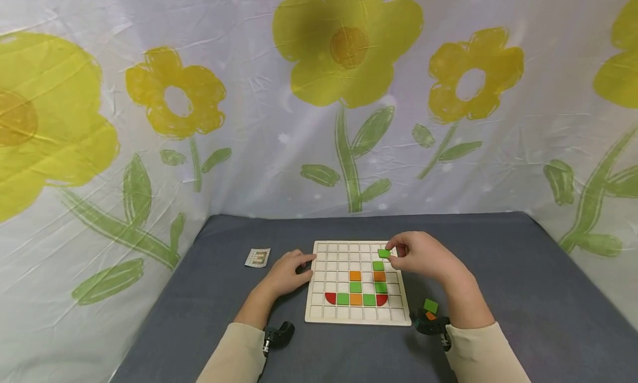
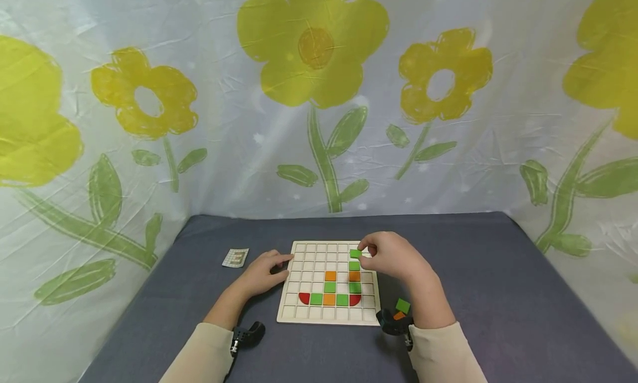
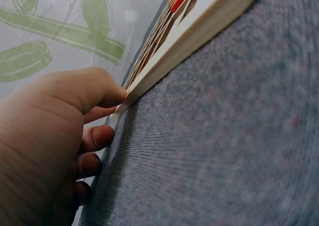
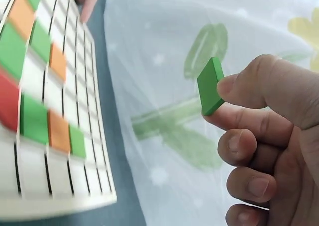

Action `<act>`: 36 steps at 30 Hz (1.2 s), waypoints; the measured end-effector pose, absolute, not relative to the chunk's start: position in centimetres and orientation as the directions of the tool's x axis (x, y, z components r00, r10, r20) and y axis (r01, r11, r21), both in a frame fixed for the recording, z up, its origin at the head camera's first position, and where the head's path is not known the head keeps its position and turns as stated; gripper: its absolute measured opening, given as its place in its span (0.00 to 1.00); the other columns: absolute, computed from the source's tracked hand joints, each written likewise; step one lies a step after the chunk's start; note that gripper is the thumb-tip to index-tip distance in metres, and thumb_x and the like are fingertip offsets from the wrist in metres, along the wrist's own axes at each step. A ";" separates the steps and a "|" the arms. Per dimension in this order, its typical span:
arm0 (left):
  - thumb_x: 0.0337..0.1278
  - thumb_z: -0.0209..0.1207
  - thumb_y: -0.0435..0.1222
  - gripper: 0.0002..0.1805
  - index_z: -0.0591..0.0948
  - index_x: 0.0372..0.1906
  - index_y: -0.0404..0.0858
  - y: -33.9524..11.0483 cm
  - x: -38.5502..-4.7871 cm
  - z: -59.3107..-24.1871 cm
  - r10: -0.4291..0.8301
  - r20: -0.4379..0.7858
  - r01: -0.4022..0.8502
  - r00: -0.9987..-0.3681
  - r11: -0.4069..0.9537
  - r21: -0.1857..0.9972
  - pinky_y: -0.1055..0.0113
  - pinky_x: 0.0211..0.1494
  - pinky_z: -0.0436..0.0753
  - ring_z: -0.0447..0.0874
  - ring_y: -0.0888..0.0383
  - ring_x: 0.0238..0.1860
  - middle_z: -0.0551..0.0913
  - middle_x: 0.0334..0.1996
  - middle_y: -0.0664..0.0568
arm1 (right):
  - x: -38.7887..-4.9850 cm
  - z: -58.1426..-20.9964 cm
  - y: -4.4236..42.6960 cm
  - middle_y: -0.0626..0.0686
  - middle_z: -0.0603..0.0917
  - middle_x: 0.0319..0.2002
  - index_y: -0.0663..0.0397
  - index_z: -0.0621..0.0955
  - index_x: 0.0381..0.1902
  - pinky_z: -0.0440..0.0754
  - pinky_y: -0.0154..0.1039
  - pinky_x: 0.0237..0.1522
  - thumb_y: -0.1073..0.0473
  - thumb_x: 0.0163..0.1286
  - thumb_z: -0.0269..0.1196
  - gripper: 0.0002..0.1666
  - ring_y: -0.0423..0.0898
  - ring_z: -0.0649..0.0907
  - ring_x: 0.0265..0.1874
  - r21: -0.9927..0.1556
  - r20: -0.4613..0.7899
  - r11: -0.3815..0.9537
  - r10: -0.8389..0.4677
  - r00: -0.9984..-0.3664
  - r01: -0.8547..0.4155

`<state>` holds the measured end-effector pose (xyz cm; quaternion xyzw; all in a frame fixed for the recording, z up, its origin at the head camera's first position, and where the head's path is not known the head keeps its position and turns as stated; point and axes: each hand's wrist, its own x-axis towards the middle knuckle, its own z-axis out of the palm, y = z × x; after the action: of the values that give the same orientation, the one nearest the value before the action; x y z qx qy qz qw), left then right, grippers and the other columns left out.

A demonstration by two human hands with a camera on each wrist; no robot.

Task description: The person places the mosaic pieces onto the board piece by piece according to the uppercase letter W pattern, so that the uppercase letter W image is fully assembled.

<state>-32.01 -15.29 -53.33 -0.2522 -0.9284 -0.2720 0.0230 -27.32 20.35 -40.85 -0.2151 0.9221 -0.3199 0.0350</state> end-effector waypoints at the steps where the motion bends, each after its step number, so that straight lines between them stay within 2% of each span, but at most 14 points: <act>1: 0.70 0.61 0.41 0.24 0.80 0.68 0.42 -15.3 -32.0 -53.3 0.455 0.182 0.481 -0.872 0.726 0.491 0.58 0.39 0.66 0.64 0.58 0.34 0.70 0.34 0.57 | -27.4 -40.8 19.9 0.48 0.71 0.24 0.58 0.87 0.47 0.67 0.42 0.29 0.61 0.67 0.67 0.12 0.43 0.68 0.23 -0.603 0.071 0.703 -0.423 -0.903 -0.377; 17: 0.70 0.60 0.40 0.24 0.80 0.69 0.41 -15.2 -32.1 -53.5 0.468 0.184 0.493 -0.865 0.720 0.487 0.58 0.39 0.65 0.63 0.58 0.33 0.69 0.33 0.57 | -27.7 -42.3 13.1 0.46 0.68 0.19 0.49 0.89 0.45 0.65 0.40 0.27 0.59 0.67 0.67 0.10 0.41 0.65 0.18 -0.642 0.015 0.668 -0.480 -0.877 -0.376; 25: 0.70 0.61 0.41 0.24 0.81 0.68 0.42 -15.5 -32.2 -53.2 0.437 0.183 0.468 -0.881 0.744 0.477 0.59 0.38 0.66 0.64 0.58 0.33 0.69 0.33 0.59 | -28.1 -44.2 10.6 0.45 0.74 0.22 0.48 0.88 0.42 0.68 0.41 0.28 0.60 0.61 0.67 0.10 0.41 0.68 0.20 -0.621 -0.023 0.666 -0.542 -0.840 -0.413; 30: 0.70 0.61 0.42 0.24 0.80 0.68 0.43 -15.6 -32.3 -52.9 0.445 0.176 0.472 -0.878 0.747 0.468 0.60 0.39 0.66 0.64 0.58 0.34 0.69 0.33 0.59 | -28.3 -45.7 9.4 0.43 0.77 0.23 0.47 0.88 0.37 0.72 0.40 0.28 0.59 0.62 0.68 0.06 0.40 0.71 0.20 -0.580 -0.076 0.700 -0.556 -0.828 -0.417; 36: 0.70 0.61 0.42 0.25 0.80 0.68 0.42 -15.3 -32.2 -52.6 0.458 0.183 0.487 -0.870 0.733 0.475 0.59 0.39 0.66 0.65 0.57 0.34 0.71 0.34 0.56 | -28.4 -47.0 8.7 0.40 0.80 0.25 0.47 0.87 0.31 0.74 0.40 0.29 0.58 0.58 0.70 0.02 0.40 0.74 0.21 -0.495 -0.079 0.745 -0.551 -0.831 -0.447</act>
<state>-32.16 -15.31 -52.64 -0.2539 -0.9305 -0.2628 0.0268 -28.40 8.68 -47.05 -0.2689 0.9275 -0.2347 0.1109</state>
